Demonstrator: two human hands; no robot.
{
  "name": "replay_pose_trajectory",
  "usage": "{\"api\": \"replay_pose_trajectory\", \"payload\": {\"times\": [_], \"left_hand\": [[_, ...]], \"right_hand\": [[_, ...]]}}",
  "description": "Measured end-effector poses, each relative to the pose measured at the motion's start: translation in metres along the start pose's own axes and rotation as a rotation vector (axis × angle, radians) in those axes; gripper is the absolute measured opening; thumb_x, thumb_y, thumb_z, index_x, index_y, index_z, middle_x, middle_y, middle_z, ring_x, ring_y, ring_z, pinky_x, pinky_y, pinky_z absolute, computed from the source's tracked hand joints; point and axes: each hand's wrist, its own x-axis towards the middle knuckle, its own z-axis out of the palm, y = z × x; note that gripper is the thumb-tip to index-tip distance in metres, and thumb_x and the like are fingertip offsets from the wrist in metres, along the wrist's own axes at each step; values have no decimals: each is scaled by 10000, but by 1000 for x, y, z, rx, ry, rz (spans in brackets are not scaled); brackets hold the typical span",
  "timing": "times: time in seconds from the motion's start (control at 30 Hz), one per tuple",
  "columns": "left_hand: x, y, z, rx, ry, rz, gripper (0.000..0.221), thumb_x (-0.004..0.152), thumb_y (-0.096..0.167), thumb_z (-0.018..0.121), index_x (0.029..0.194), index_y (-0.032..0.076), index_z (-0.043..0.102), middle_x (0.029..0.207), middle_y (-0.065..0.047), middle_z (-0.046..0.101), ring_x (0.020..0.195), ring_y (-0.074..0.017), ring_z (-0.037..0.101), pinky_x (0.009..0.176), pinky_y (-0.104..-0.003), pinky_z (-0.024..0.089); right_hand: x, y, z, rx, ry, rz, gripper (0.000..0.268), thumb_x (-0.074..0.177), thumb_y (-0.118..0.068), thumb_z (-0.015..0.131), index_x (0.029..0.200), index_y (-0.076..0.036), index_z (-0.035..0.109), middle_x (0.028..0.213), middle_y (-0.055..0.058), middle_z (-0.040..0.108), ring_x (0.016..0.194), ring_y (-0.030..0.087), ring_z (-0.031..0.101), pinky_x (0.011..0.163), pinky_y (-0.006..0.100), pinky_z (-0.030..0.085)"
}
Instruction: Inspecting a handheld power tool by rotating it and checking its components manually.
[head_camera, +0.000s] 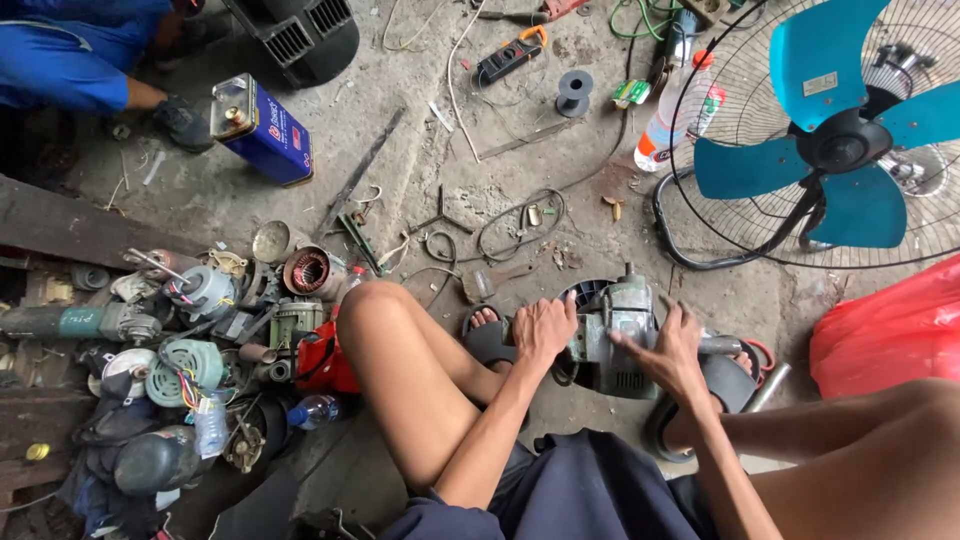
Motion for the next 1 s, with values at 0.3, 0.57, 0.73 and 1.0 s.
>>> {"api": "replay_pose_trajectory", "payload": {"times": [0.3,0.57,0.73,1.0], "left_hand": [[3,-7,12,24,33,16,730,1180,472,423,800,29,861,791,-249,836,837,-462,873,780,-589,644],[-3,-1,4,45,85,36,711,1191,458,454,795,34,864,744,-241,819,777,-432,870,726,-568,647],[5,-16,45,17,84,47,762,1208,479,421,795,5,852,762,-268,816,793,-469,864,721,-597,634],[5,-14,31,26,86,64,739,1208,478,435,804,16,847,774,-273,811,794,-472,863,727,-597,634]], "right_hand": [[9,6,3,11,22,-3,1240,855,-707,934,1761,-56,394,1696,511,360,1631,720,364,1373,817,148],[8,9,11,37,98,-8,1164,863,-501,978,1716,59,421,1670,559,383,1585,779,392,1340,869,136],[6,26,16,25,10,37,1287,773,-511,1042,1725,92,421,1664,558,415,1583,752,433,1330,854,247],[-1,-3,4,21,74,4,1156,825,-555,1012,1573,152,486,1563,545,473,1498,783,489,1297,823,327]]}}
